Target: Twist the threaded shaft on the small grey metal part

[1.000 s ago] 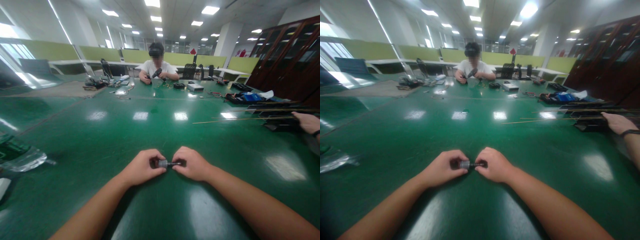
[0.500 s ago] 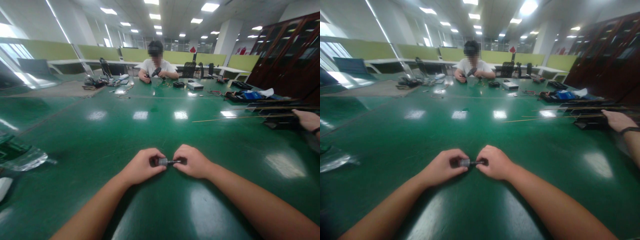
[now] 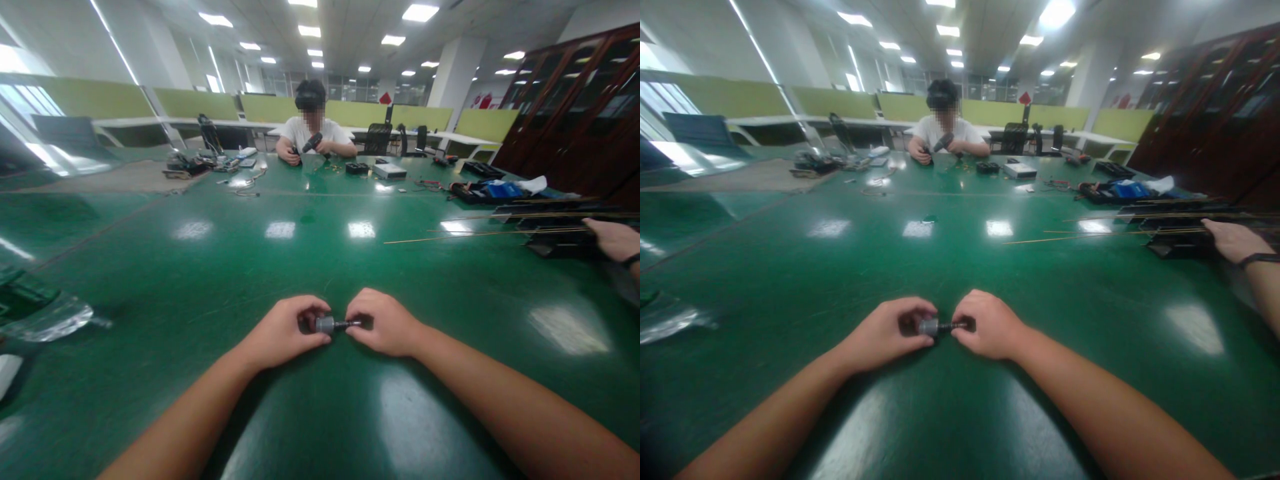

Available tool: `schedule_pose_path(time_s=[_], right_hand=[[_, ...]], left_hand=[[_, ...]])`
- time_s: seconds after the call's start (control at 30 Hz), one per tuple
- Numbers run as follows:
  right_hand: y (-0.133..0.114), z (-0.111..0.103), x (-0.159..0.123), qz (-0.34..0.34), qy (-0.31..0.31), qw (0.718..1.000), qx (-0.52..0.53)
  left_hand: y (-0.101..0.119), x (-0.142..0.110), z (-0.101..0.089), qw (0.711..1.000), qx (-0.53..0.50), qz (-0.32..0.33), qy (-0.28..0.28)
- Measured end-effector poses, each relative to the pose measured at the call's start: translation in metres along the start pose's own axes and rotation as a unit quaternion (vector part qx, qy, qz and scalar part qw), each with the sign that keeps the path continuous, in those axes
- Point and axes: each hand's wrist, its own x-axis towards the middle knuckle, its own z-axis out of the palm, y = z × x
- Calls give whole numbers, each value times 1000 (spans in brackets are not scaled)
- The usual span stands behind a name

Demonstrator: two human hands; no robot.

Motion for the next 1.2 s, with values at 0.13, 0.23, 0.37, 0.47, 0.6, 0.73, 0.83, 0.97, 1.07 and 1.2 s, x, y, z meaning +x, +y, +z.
schedule_pose_path(time_s=[0.13, 0.23, 0.37, 0.47, 0.6, 0.73, 0.83, 0.97, 1.07, 1.2], right_hand=[[0, 0, 0, -1, -2, 1000, -3], [0, -1, 0, -1, -1, 1000, -3], [0, -1, -1, -2, -5, 1000, -4], [0, -1, 0, -5, -7, 1000, -4], [0, -2, 0, -5, -7, 1000, 0], [-1, -2, 0, -3, -6, 1000, 3], [-1, -2, 0, -3, -6, 1000, 2], [0, -1, -1, -3, -7, 1000, -2], [0, -1, -1, 0, -6, 1000, -2], [0, -2, -1, 3, -7, 1000, -4]], left_hand=[[3, 0, -2, 1000, 17, 21, 0], [5, 0, -4, 999, 33, 37, -8], [5, -1, -5, 999, 31, 39, -13], [5, -1, -5, 999, 16, 35, -14], [7, -1, -5, 999, 11, 32, -16], [8, -1, -5, 1000, 6, 9, -25], [5, -2, -4, 1000, -3, -7, -30], [1, -2, -3, 999, -16, 9, -26], [1, -1, -4, 999, -9, 36, -22], [2, -1, -4, 999, -14, 37, -23]])
